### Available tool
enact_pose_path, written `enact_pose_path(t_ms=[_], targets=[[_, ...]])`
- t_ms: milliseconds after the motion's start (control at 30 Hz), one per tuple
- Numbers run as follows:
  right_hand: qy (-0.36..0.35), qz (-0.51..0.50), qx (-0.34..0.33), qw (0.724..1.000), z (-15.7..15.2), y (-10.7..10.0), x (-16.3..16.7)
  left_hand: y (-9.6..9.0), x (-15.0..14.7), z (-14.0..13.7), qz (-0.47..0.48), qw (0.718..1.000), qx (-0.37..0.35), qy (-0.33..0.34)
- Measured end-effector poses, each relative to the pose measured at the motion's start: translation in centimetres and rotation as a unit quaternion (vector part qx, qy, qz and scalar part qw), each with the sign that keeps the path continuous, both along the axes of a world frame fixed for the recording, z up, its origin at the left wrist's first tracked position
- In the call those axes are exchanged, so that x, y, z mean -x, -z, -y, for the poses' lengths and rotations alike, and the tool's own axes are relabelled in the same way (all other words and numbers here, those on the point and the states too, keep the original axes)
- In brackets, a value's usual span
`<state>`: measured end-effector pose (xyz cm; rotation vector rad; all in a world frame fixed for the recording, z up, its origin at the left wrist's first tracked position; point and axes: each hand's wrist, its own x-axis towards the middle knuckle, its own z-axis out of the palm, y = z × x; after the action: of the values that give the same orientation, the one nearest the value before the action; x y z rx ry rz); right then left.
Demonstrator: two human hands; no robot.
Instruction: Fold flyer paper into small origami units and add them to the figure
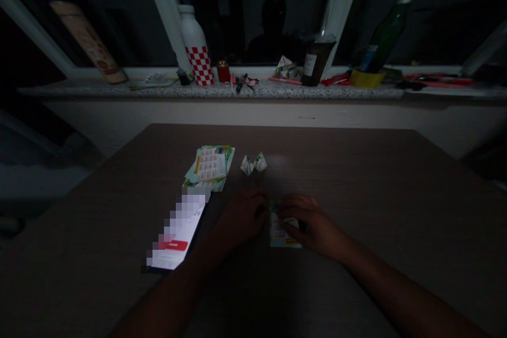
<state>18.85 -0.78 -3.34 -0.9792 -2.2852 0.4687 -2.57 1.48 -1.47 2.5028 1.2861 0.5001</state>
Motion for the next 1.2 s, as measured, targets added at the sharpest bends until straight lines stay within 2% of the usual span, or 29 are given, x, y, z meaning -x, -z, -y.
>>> enact_pose_path(t_ms=[1200], targets=[[0.002, 0.006, 0.005, 1.0, 0.17, -0.1, 0.05, 0.29, -0.33, 0.22, 0.016, 1.0, 0.009, -0.016]])
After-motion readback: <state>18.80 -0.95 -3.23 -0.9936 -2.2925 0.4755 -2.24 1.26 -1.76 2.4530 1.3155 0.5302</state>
